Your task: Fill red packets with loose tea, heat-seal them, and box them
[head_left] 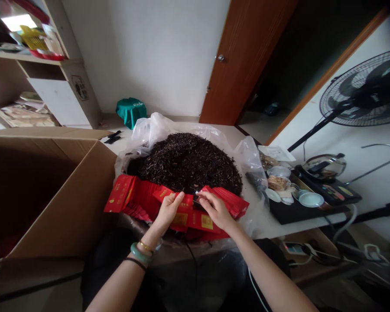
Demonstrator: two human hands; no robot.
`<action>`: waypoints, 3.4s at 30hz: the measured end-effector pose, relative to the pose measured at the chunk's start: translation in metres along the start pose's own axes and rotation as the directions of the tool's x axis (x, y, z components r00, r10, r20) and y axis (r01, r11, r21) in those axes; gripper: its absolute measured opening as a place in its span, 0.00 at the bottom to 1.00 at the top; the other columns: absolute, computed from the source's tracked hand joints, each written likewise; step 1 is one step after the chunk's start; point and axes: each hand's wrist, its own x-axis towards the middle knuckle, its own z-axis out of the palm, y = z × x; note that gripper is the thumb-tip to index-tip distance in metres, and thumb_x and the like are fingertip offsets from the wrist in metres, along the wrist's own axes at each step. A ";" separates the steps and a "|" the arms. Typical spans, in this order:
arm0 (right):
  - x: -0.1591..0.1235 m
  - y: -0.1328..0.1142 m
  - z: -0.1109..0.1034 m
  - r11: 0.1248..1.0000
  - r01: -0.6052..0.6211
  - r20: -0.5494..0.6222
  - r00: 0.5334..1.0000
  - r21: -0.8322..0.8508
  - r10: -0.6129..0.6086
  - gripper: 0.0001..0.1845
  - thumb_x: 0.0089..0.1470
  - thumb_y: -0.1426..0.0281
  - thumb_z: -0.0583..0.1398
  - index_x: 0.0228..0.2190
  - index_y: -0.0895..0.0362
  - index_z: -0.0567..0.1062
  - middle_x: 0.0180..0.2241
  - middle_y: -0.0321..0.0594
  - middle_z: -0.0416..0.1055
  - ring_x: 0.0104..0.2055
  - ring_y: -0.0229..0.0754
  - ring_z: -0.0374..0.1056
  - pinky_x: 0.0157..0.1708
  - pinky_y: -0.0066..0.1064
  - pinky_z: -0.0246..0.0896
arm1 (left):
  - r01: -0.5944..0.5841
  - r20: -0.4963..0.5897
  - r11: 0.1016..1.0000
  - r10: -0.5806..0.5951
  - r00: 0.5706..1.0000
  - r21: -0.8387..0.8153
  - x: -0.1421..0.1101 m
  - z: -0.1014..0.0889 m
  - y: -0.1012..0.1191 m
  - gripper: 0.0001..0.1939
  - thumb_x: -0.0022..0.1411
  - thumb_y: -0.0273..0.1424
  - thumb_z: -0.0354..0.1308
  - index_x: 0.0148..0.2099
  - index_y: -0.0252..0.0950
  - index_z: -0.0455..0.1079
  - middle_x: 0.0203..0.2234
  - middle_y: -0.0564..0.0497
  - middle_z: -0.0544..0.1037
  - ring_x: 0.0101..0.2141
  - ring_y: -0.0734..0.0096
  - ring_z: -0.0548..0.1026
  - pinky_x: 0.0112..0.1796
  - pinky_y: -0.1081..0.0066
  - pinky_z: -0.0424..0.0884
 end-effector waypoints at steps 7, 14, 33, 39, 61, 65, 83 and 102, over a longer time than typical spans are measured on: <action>0.013 -0.025 0.023 1.000 0.003 -0.059 0.998 0.005 -0.003 0.17 0.56 0.57 0.56 0.21 0.54 0.67 0.21 0.36 0.70 0.25 0.40 0.66 0.27 0.30 0.60 | 0.012 0.003 1.000 -0.012 1.000 0.001 -0.002 -0.002 0.001 0.30 0.48 0.58 0.59 0.21 0.34 0.65 0.13 0.55 0.68 0.17 0.76 0.64 0.20 0.75 0.58; 0.012 -0.027 0.019 0.998 -0.008 -0.034 0.999 0.070 0.011 0.16 0.53 0.61 0.54 0.19 0.54 0.63 0.18 0.34 0.65 0.22 0.39 0.63 0.23 0.28 0.56 | -0.003 0.052 0.998 0.000 0.999 0.062 -0.002 -0.002 0.003 0.30 0.47 0.58 0.58 0.19 0.35 0.60 0.12 0.57 0.62 0.16 0.79 0.60 0.19 0.76 0.53; -0.034 0.070 -0.040 0.936 -0.201 -0.575 0.745 0.290 0.338 0.25 0.45 0.48 0.60 0.26 0.58 0.75 0.20 0.39 0.72 0.26 0.43 0.67 0.30 0.33 0.63 | -0.575 -0.813 0.719 0.563 0.150 0.392 -0.021 -0.090 0.099 0.24 0.57 0.51 0.53 0.23 0.35 0.61 0.19 0.57 0.63 0.21 0.79 0.62 0.24 0.77 0.62; -0.037 0.071 -0.043 0.911 -0.232 -0.445 0.814 0.343 0.374 0.28 0.43 0.45 0.61 0.29 0.59 0.75 0.23 0.40 0.72 0.28 0.44 0.67 0.29 0.32 0.62 | -0.591 -0.971 0.784 0.238 0.007 0.187 -0.033 -0.182 0.150 0.17 0.66 0.44 0.44 0.31 0.36 0.56 0.23 0.57 0.63 0.23 0.80 0.65 0.25 0.75 0.67; -0.034 0.065 -0.027 0.998 -0.037 -0.250 0.967 0.041 0.046 0.14 0.53 0.60 0.59 0.32 0.57 0.77 0.27 0.41 0.76 0.27 0.41 0.71 0.25 0.29 0.66 | -0.311 0.149 0.671 0.289 0.946 0.673 -0.026 -0.014 0.019 0.14 0.57 0.33 0.55 0.45 0.35 0.72 0.32 0.48 0.78 0.29 0.69 0.76 0.32 0.71 0.73; -0.037 0.055 -0.025 0.981 0.090 -0.087 0.990 -0.169 -0.106 0.10 0.54 0.65 0.59 0.36 0.56 0.76 0.30 0.42 0.73 0.33 0.44 0.70 0.34 0.33 0.67 | -0.410 0.357 0.383 0.205 0.911 0.828 -0.031 0.009 0.005 0.14 0.59 0.27 0.54 0.46 0.36 0.73 0.35 0.47 0.79 0.31 0.68 0.77 0.35 0.72 0.72; -0.033 0.065 -0.017 0.883 0.113 0.060 0.994 -0.456 -0.096 0.04 0.55 0.72 0.58 0.32 0.58 0.74 0.34 0.44 0.71 0.39 0.47 0.68 0.42 0.37 0.65 | -0.522 0.383 0.215 0.466 0.798 0.826 -0.028 0.000 -0.025 0.10 0.60 0.23 0.53 0.39 0.35 0.75 0.31 0.48 0.79 0.32 0.67 0.77 0.35 0.71 0.73; -0.073 -0.034 -0.024 0.645 -0.125 -0.001 0.982 0.754 0.190 0.13 0.49 0.69 0.56 0.38 0.54 0.62 0.26 0.32 0.72 0.14 0.29 0.56 0.10 0.20 0.44 | -0.627 0.420 0.196 0.590 0.690 0.754 -0.040 0.005 -0.019 0.11 0.64 0.27 0.50 0.40 0.36 0.74 0.29 0.47 0.77 0.32 0.68 0.76 0.34 0.71 0.73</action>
